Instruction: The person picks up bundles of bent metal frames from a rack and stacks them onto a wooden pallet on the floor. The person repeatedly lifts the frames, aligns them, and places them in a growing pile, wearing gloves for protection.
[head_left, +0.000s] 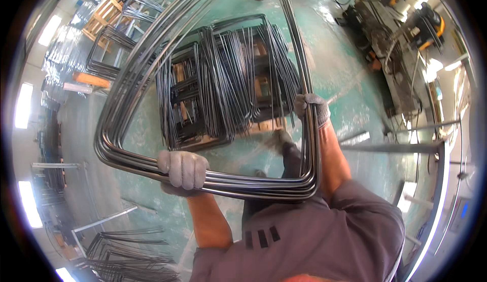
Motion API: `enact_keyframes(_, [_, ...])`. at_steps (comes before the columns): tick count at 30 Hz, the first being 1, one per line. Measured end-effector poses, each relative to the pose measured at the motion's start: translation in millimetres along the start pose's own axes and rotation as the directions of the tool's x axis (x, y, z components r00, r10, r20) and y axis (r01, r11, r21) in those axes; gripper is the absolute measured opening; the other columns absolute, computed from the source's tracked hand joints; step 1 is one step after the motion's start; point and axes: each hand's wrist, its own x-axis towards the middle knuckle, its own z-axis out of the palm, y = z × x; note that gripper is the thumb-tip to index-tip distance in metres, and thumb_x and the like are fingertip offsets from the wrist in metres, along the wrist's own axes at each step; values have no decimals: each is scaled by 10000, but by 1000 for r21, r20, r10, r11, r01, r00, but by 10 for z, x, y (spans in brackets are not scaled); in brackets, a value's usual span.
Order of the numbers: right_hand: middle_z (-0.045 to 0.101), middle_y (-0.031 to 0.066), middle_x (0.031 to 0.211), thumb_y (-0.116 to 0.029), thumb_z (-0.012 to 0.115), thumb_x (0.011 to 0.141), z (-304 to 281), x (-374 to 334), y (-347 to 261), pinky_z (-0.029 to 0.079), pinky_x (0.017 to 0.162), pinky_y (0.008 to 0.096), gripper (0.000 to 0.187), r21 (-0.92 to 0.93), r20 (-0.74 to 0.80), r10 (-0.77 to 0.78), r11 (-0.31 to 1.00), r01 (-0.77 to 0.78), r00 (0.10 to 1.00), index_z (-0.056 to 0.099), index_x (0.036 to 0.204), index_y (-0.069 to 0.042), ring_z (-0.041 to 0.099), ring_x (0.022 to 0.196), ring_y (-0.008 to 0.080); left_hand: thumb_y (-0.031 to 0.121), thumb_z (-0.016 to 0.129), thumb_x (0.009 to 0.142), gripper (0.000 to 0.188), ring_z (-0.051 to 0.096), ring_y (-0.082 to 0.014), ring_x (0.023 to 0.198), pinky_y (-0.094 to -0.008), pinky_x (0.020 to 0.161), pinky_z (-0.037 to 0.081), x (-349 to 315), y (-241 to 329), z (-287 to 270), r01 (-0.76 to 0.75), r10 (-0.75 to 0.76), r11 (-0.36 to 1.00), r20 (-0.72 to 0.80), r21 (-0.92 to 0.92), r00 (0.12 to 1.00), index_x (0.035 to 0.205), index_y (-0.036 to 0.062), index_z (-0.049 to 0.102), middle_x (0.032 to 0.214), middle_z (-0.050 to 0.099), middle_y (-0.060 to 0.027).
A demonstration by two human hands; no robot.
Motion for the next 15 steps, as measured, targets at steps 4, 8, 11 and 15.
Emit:
enact_keyframes(4, [626, 26, 769, -152, 753, 878, -42, 899, -686, 519, 556, 307, 161, -314, -117, 3, 948, -40, 993, 653, 929, -37, 581, 594, 159, 21, 740, 997, 234, 569, -87, 599, -297, 529, 494, 277, -351, -1023, -104, 101, 992, -43, -74, 994, 1019, 121, 529, 731, 543, 20])
enact_keyframes(8, [677, 86, 841, -114, 761, 888, -325, 1828, -1327, 616, 603, 315, 316, -349, -172, -55, 937, -8, 984, 634, 1132, 40, 674, 675, 181, -86, 822, 865, 366, 582, -109, 705, -292, 676, 525, 533, -714, -1940, -144, 125, 985, -184, -98, 975, 967, 149, 560, 782, 573, 47])
enact_keyframes(11, [673, 102, 854, -128, 747, 910, -767, 2443, -1693, 580, 596, 333, 216, -397, -209, 13, 913, -97, 978, 673, 1006, 51, 668, 694, 201, -126, 802, 827, 394, 569, -104, 708, -267, 703, 502, 540, -949, -2606, -199, 157, 975, -322, -102, 933, 976, 168, 586, 791, 571, 73])
enact_keyframes(15, [640, 111, 708, -207, 728, 882, -1621, 2879, -1816, 519, 569, 351, 234, -575, -306, 28, 792, -208, 952, 685, 854, 21, 629, 603, 220, -16, 786, 846, 299, 591, -106, 806, -335, 839, 521, -31, -1250, -3358, -208, 154, 978, -622, -14, 767, 1048, 165, 660, 821, 595, 84])
